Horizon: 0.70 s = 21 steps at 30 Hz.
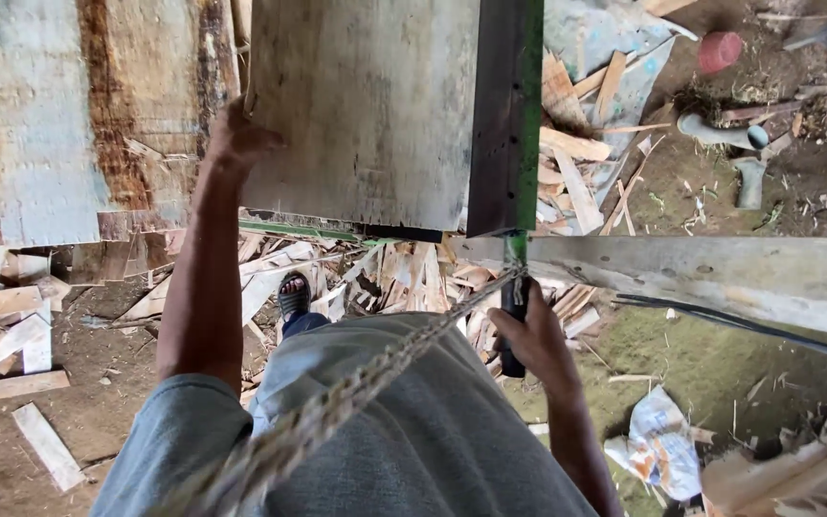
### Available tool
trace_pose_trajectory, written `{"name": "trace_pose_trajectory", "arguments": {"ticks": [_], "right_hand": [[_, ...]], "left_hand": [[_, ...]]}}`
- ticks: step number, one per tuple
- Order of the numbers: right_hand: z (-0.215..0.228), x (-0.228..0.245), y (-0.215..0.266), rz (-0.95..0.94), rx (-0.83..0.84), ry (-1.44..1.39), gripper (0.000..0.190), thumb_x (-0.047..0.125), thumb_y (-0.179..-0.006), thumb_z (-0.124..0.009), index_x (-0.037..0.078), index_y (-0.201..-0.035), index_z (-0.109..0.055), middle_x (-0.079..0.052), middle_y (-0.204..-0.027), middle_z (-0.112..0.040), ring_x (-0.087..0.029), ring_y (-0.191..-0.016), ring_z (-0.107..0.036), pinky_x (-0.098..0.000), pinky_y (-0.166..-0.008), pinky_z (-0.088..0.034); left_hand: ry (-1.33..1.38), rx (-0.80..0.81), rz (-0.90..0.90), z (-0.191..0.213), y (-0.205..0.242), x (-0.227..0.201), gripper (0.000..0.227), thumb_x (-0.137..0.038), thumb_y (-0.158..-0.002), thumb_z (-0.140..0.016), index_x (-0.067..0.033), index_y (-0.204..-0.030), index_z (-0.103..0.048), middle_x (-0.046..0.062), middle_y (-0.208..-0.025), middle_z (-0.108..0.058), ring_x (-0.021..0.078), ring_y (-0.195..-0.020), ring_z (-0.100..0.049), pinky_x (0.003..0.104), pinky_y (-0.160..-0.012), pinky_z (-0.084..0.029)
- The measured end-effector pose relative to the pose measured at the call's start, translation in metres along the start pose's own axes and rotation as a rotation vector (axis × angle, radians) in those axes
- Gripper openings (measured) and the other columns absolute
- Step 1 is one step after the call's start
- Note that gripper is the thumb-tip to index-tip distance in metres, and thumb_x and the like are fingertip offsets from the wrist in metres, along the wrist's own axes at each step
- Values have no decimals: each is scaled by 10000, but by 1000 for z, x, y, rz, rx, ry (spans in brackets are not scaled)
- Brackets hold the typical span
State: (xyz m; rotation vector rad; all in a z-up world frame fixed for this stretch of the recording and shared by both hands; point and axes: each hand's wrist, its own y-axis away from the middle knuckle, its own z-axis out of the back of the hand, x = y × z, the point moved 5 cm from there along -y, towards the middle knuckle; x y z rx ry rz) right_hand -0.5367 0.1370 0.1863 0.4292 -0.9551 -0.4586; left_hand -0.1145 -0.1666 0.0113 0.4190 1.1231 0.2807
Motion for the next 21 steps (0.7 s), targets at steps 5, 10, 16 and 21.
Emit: {"name": "trace_pose_trajectory", "arguments": {"ticks": [5, 10, 16, 21], "right_hand": [[42, 45, 31, 0, -11, -99, 349, 152, -883, -659, 9, -1172, -525, -76, -741, -599, -161, -529, -612, -336, -422, -534], [50, 57, 30, 6, -57, -114, 411, 123, -850, -629, 17, -1240, -553, -89, -716, -617, -173, -498, -624, -345, -421, -551], [9, 18, 10, -51, -57, -2, 493, 163, -855, -673, 46, -1299, -493, -64, -755, -616, -167, -558, -644, -337, -454, -561], [7, 19, 10, -65, -70, 101, 434, 190, -887, -715, 34, -1238, -513, -69, -759, -621, -178, -589, -652, -328, -483, -555]], "left_hand": [[143, 70, -89, -3, 3, -11, 770, -20, -755, -837, -54, -1453, -516, 124, -1411, -652, 208, -1194, -685, 328, -992, -611], [11, 64, 37, 6, 46, -53, 846, -82, -787, -850, -82, -1516, -422, 163, -1400, -633, 219, -1160, -693, 320, -979, -613], [89, 41, -23, -6, 20, -24, 863, -75, -778, -845, -88, -1537, -434, 135, -1464, -596, 212, -1210, -675, 321, -957, -578], [152, 14, -31, -3, 19, -18, 880, -28, -738, -842, -107, -1515, -436, 100, -1471, -564, 225, -1250, -639, 336, -988, -604]]}}
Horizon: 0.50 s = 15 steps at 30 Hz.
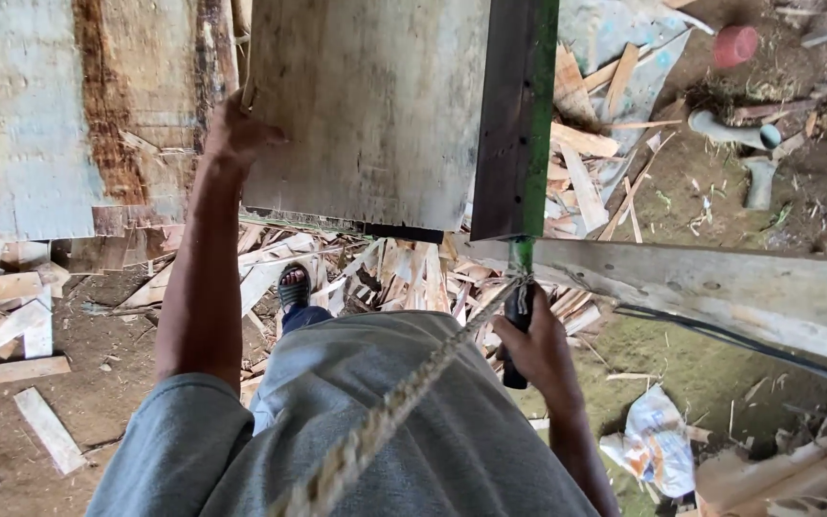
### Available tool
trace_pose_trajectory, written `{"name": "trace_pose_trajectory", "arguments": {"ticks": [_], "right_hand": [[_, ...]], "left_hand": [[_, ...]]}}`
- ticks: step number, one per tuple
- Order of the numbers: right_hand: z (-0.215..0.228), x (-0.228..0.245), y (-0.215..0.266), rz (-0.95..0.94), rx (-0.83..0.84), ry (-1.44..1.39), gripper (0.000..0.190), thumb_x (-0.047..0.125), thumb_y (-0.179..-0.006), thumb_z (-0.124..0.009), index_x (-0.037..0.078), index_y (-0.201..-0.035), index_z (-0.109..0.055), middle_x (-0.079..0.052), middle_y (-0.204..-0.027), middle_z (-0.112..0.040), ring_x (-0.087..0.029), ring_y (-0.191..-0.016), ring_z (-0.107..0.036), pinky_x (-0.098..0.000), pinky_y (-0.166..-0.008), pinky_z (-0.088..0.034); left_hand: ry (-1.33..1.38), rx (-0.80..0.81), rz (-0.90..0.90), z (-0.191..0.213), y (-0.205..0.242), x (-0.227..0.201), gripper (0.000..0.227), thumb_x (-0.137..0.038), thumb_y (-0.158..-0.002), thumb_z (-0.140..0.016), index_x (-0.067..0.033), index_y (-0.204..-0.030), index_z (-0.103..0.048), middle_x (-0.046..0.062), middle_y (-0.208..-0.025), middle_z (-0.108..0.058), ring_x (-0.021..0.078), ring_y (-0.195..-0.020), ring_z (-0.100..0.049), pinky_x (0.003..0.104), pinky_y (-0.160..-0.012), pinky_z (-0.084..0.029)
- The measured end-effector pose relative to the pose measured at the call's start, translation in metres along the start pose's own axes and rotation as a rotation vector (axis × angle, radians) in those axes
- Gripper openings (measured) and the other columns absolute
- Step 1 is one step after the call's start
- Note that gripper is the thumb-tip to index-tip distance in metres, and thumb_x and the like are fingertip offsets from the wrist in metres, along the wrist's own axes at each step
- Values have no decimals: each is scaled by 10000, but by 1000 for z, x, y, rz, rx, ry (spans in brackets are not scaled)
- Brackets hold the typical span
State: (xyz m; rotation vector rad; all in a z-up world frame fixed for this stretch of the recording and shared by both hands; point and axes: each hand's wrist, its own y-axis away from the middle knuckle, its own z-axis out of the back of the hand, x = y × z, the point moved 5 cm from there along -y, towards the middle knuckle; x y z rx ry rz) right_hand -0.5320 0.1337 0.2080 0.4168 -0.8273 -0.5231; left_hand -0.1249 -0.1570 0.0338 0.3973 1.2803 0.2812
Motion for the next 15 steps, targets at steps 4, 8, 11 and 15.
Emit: {"name": "trace_pose_trajectory", "arguments": {"ticks": [4, 8, 11, 15], "right_hand": [[23, -19, -3, 228, 54, 146, 331, 171, -931, -670, 19, -1181, -515, -64, -802, -591, -151, -604, -665, -310, -483, -563], [17, -2, 4, 188, 48, 103, 314, 127, -892, -671, 25, -1140, -508, -57, -787, -612, -167, -603, -687, -340, -476, -576], [5, 1, 2, 96, 16, 52, 345, 117, -877, -710, 30, -1148, -515, -76, -761, -619, -188, -608, -650, -365, -485, -542], [5, -5, -3, 74, 15, 23, 385, 118, -881, -721, 34, -1186, -502, -68, -773, -626, -162, -603, -631, -334, -493, -543]], "left_hand": [[-81, 6, -21, -1, -30, 10, 815, -52, -769, -841, -77, -1501, -483, 108, -1453, -634, 228, -1262, -673, 335, -1000, -586], [23, -8, -2, -1, -70, 21, 790, -146, -817, -897, -56, -1474, -467, 93, -1427, -640, 218, -1262, -648, 303, -1014, -550], [64, -17, -9, 2, -87, 29, 800, -179, -785, -923, -66, -1441, -480, 70, -1404, -646, 198, -1252, -660, 284, -994, -557], [-57, -13, -51, 5, -75, 12, 796, -205, -736, -915, -91, -1432, -546, 55, -1385, -685, 185, -1236, -696, 285, -989, -564]]}}
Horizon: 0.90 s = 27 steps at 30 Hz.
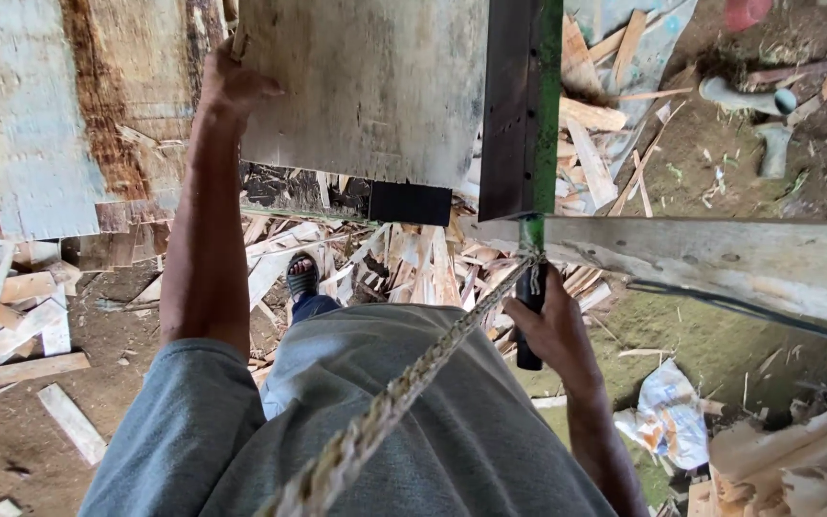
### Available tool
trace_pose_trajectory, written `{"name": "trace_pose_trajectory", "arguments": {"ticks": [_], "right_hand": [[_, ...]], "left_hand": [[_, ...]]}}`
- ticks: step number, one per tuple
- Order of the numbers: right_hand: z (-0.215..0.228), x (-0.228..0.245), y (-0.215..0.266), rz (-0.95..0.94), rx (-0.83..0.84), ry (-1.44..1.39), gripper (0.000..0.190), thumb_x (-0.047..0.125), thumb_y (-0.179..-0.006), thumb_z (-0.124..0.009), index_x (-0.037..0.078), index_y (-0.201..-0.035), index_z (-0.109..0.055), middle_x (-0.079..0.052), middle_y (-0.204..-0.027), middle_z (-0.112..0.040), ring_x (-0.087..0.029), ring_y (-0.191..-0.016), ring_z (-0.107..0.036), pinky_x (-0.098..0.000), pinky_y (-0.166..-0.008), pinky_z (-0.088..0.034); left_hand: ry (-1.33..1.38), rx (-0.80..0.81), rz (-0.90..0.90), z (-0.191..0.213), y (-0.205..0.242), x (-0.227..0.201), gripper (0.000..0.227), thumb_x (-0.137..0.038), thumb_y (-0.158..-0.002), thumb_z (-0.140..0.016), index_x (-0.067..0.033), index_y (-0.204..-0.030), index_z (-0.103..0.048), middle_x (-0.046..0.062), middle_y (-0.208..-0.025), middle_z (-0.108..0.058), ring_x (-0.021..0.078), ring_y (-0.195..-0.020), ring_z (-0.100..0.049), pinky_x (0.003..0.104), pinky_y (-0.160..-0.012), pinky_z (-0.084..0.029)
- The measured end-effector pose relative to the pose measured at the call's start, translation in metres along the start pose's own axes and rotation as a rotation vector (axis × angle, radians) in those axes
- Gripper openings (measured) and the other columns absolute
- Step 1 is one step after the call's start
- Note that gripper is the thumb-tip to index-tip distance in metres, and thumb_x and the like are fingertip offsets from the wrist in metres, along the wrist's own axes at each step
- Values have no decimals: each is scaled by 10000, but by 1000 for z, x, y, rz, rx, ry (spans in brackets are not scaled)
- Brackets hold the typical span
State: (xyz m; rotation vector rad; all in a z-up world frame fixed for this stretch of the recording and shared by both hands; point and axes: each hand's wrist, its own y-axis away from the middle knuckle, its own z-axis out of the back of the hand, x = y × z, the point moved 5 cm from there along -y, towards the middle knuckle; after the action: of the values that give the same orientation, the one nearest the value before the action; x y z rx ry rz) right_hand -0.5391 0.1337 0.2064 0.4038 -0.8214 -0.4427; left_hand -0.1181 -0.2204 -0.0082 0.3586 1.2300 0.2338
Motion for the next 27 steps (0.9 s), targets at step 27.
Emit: {"name": "trace_pose_trajectory", "arguments": {"ticks": [27], "right_hand": [[-39, -17, -15, -185, -51, -118, 526, 235, -867, -710, 26, -1284, -466, -155, -808, -686, -238, -576, -688, -409, -498, -557]], "left_hand": [[151, 137, -133, 11, 95, 15, 686, -105, -844, -851, 22, -1437, -530, 187, -1309, -700, 271, -1114, -731, 402, -958, -620]]}}
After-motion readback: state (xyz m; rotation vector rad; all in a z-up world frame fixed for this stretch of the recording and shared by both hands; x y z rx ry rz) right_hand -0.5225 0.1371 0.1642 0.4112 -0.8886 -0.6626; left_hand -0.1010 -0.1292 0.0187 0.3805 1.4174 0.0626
